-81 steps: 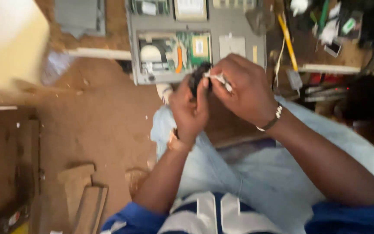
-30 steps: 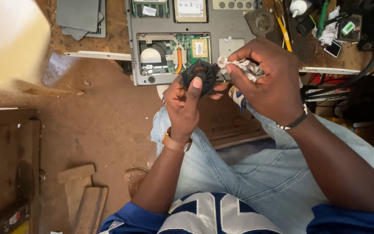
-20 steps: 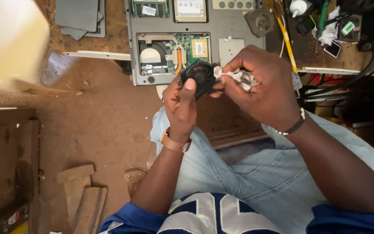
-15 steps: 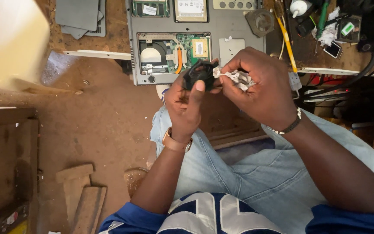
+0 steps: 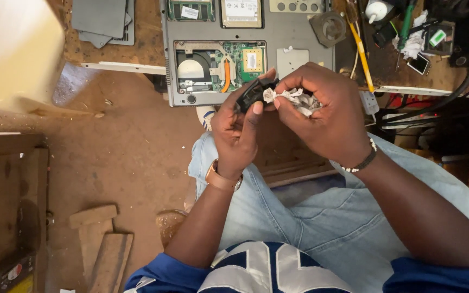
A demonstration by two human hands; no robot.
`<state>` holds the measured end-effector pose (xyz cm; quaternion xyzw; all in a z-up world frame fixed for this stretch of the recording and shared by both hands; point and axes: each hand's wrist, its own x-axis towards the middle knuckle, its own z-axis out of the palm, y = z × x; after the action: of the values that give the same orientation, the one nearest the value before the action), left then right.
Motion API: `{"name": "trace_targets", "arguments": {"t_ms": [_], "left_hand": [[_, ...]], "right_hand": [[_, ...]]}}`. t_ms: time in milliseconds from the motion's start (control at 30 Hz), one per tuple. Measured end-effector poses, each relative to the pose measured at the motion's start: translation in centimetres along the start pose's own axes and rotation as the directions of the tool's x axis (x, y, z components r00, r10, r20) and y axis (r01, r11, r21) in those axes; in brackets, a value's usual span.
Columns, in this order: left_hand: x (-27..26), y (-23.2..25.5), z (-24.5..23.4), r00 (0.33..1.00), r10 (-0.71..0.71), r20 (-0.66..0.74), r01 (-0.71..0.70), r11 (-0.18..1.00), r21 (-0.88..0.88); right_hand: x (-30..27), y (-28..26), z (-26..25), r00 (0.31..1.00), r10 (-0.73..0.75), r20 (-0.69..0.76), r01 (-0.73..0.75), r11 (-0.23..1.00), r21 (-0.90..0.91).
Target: Cleaning a laptop cooling fan with a cloth and using a screwdriver to perform maintenance during a laptop repair.
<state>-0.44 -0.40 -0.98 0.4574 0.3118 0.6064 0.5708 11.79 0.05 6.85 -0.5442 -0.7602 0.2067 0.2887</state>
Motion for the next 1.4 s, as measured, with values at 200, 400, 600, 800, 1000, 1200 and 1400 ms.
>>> {"name": "trace_targets", "arguments": {"t_ms": [200, 400, 600, 800, 1000, 1200, 1400], "left_hand": [[-0.3, -0.5, -0.1, 0.996, 0.085, -0.031, -0.079, 0.986, 0.15], [-0.2, -0.6, -0.2, 0.983, 0.182, 0.003, -0.178, 0.959, 0.22], [-0.1, -0.4, -0.3, 0.982, 0.189, 0.016, -0.184, 0.932, 0.312], [-0.1, -3.8, -0.8, 0.967, 0.207, -0.148, -0.175, 0.964, 0.201], [0.5, -3.6, -0.7, 0.984, 0.098, -0.146, -0.087, 0.993, 0.083], [0.5, -3.2, 0.3, 0.998, 0.046, -0.038, -0.049, 0.996, -0.081], [0.6, -2.9, 0.3, 0.979, -0.202, -0.015, 0.195, 0.96, -0.2]], "right_hand": [[-0.2, 0.4, 0.2, 0.998, -0.058, -0.022, 0.057, 0.997, -0.061], [-0.2, 0.1, 0.2, 0.998, -0.056, -0.023, 0.056, 0.998, -0.032], [-0.4, 0.7, 1.5, 0.982, -0.175, -0.075, 0.166, 0.979, -0.116], [-0.9, 3.2, 2.7, 0.993, -0.115, -0.016, 0.112, 0.987, -0.12], [-1.4, 2.3, 2.7, 0.983, -0.18, 0.046, 0.183, 0.981, -0.058], [-2.3, 3.2, 2.2, 0.978, -0.183, 0.104, 0.197, 0.969, -0.15], [-0.1, 7.6, -4.9, 0.996, 0.085, 0.039, -0.088, 0.993, 0.085]]}}
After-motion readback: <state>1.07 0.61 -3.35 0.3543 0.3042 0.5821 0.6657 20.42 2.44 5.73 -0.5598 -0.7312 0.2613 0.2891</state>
